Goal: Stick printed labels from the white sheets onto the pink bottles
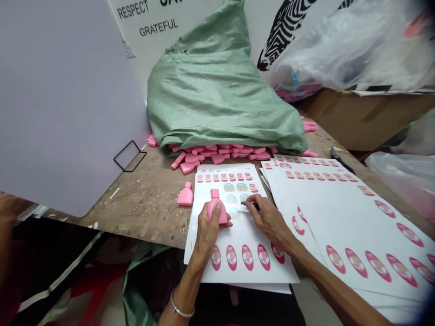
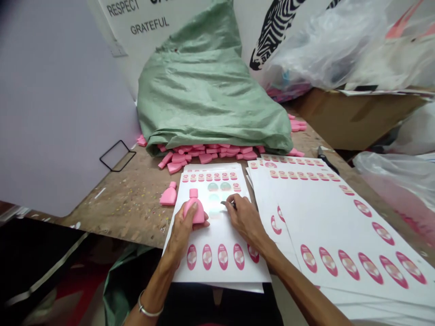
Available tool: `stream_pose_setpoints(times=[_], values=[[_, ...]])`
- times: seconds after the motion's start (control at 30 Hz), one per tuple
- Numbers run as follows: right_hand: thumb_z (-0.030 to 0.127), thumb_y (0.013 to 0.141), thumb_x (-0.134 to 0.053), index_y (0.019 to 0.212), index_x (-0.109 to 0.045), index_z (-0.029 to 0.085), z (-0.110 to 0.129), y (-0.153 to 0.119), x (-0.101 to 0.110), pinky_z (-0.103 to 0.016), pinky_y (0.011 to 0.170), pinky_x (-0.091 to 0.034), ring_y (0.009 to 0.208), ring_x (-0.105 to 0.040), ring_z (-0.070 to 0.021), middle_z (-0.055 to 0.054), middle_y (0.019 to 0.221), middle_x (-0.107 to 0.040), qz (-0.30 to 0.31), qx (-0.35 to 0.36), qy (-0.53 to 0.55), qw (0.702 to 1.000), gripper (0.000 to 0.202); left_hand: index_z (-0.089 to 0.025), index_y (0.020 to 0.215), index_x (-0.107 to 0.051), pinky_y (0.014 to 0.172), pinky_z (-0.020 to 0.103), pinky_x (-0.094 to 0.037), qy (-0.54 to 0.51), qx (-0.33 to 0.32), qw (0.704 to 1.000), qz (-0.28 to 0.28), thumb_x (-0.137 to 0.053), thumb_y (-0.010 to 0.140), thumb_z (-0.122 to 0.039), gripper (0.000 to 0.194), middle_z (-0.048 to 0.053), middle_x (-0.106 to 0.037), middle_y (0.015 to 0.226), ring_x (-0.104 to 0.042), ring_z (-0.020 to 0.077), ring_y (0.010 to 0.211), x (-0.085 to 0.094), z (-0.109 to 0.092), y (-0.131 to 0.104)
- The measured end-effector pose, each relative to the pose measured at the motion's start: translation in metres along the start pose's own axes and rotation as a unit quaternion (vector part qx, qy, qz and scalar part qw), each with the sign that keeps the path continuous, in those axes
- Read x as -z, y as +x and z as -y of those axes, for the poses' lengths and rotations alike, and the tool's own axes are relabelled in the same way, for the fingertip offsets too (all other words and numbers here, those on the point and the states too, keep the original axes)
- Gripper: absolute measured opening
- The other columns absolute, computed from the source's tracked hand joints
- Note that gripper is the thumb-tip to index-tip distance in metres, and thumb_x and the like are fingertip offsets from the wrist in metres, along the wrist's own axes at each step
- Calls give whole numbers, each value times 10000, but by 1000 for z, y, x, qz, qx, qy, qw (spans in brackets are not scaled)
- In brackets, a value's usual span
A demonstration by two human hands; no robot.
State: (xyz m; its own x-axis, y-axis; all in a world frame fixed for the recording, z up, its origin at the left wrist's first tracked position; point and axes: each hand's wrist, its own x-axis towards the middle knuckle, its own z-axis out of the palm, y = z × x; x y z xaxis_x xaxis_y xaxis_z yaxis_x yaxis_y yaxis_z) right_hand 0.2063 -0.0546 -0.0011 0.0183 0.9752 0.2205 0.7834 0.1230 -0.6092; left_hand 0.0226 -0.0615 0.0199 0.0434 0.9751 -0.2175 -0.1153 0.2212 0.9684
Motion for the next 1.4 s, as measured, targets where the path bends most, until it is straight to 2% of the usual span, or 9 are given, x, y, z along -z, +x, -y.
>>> stream_pose_setpoints(times=[0.2, 0.47, 0.57, 0.83, 0.93, 1.07, 1.2, 1.3, 1.4], values=[[286, 897, -474, 864, -558, 185, -8, -5, -14, -330, 716, -347, 756, -519, -187, -48, 806, -626, -37, 120, -114, 985, 136, -114, 999, -551, 614, 294, -544, 30, 34, 999, 22, -532, 829, -486, 410, 70, -662, 640, -684, 213, 621, -6, 8, -7], [256, 867, -497, 765, -549, 197, -9, -4, -12, -305, 670, -313, 683, -508, -161, -13, 691, -598, -27, 123, -99, 987, 129, -143, 1058, -529, 589, 281, -550, 46, 1, 999, 26, -506, 842, -493, 412, 51, -662, 691, -687, 198, 613, -6, 21, -2], [295, 838, -551, 766, -545, 197, -10, -3, -15, -302, 669, -330, 684, -518, -163, -12, 701, -605, -30, 115, -89, 989, 121, -148, 1054, -531, 600, 276, -548, 54, 0, 998, 31, -497, 849, -493, 402, 53, -666, 707, -687, 192, 620, -6, 22, -2], [327, 853, -562, 814, -561, 173, -9, -6, -13, -320, 702, -349, 730, -546, -182, -40, 750, -635, -95, 169, -117, 974, 159, -143, 1061, -527, 590, 273, -548, 48, 0, 998, 30, -496, 847, -505, 422, 44, -652, 722, -679, 182, 608, -6, 19, -3], [343, 869, -541, 835, -571, 166, -8, -4, -8, -327, 690, -339, 732, -547, -189, -53, 768, -643, -93, 149, -145, 974, 182, -138, 1056, -530, 588, 267, -551, 43, 3, 999, 31, -499, 846, -504, 423, 49, -643, 765, -679, 176, 613, -6, 16, -4], [377, 848, -561, 795, -569, 178, -6, -3, -12, -339, 709, -345, 736, -554, -195, -50, 747, -637, -44, 148, -143, 978, 206, -132, 1065, -516, 595, 266, -556, 40, 8, 999, 32, -488, 856, -499, 423, 39, -636, 728, -678, 174, 616, -7, 15, -4], [460, 795, -602, 735, -540, 195, -2, -2, -13, -299, 641, -397, 647, -539, -160, -16, 698, -606, -13, 35, 24, 999, 279, -130, 1040, -526, 577, 280, -560, 20, 5, 999, 30, -492, 849, -518, 434, 29, -615, 713, -669, 176, 602, -6, 13, -4], [554, 760, -604, 703, -525, 192, 7, 1, 0, -266, 553, -398, 579, -501, -132, 6, 647, -565, 12, -60, 173, 983, 375, -125, 1035, -540, 569, 285, -559, -20, 22, 999, 25, -499, 831, -561, 483, 27, -614, 663, -665, 183, 601, -3, 11, -6], [576, 749, -607, 689, -537, 184, 22, 1, 17, -254, 534, -389, 567, -471, -116, 12, 629, -533, -5, -89, 235, 968, 403, -89, 1017, -573, 597, 302, -567, -118, 46, 992, 17, -442, 829, -628, 586, 74, -646, 709, -668, 192, 643, -2, 9, -10]])
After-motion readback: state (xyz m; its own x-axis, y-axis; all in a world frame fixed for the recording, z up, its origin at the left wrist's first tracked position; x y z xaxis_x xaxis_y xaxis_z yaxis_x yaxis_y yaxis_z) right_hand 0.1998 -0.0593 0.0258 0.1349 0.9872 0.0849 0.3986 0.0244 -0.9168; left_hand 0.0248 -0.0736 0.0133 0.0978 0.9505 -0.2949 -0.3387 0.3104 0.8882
